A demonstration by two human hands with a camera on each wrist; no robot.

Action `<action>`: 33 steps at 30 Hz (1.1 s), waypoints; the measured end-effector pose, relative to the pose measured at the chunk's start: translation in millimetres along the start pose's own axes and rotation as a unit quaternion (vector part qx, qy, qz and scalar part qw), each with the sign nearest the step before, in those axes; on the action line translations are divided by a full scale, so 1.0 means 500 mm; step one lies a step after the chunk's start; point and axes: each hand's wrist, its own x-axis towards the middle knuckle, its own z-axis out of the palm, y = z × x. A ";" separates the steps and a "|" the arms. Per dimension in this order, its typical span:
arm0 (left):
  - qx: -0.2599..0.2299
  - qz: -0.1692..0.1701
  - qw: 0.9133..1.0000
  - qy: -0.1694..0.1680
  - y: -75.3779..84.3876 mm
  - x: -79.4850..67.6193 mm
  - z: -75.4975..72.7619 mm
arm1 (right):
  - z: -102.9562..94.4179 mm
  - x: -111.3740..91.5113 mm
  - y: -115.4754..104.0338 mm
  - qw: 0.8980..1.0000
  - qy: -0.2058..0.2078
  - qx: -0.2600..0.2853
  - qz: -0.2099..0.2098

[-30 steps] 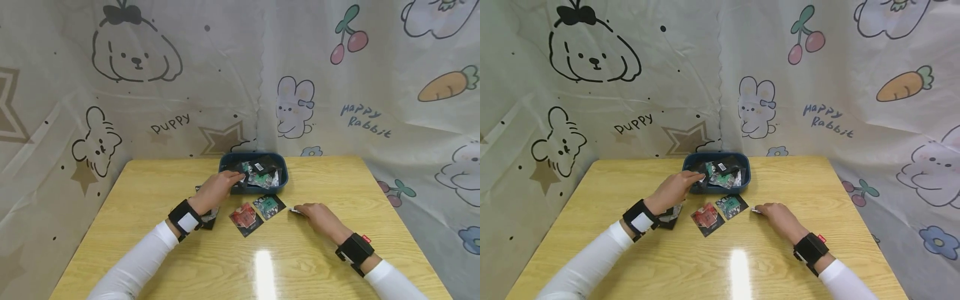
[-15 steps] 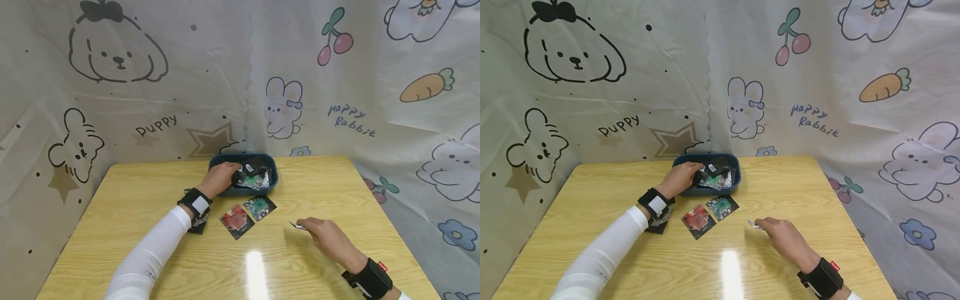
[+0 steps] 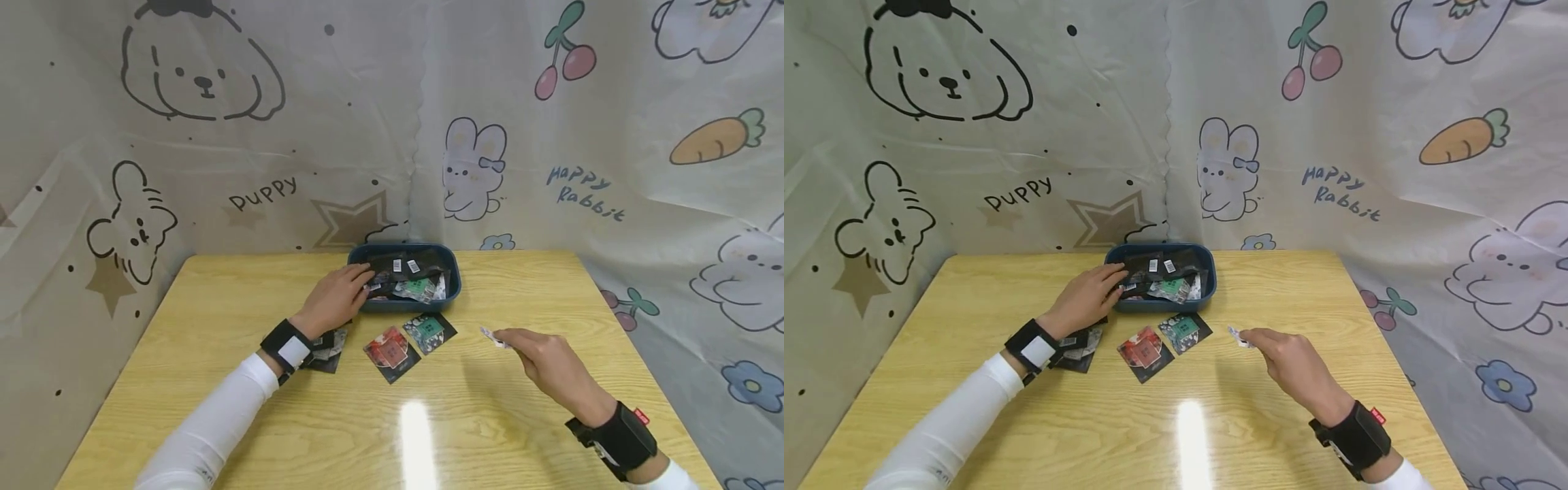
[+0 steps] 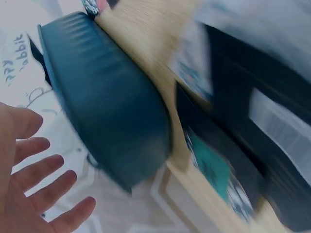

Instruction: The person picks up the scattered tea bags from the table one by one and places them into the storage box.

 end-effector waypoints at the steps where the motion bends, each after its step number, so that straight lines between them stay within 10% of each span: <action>1: -0.001 -0.004 1.000 0.004 -0.004 -0.014 -0.007 | -0.004 0.012 0.003 1.000 0.004 0.002 -0.005; 5: 0.001 -0.015 1.000 -0.008 -0.021 -0.077 -0.028 | -0.014 0.078 0.021 0.999 0.027 0.000 -0.037; 14: -0.091 -0.085 0.968 -0.219 -0.005 -0.193 -0.016 | 0.042 0.233 0.066 0.998 0.024 -0.011 -0.049; 23: -0.089 -0.099 0.968 -0.214 -0.002 -0.231 -0.012 | 0.150 0.333 0.089 0.997 -0.047 -0.005 -0.053; 33: -0.086 -0.052 0.982 -0.161 0.008 -0.225 0.001 | 0.220 0.340 0.122 0.995 -0.083 0.000 -0.049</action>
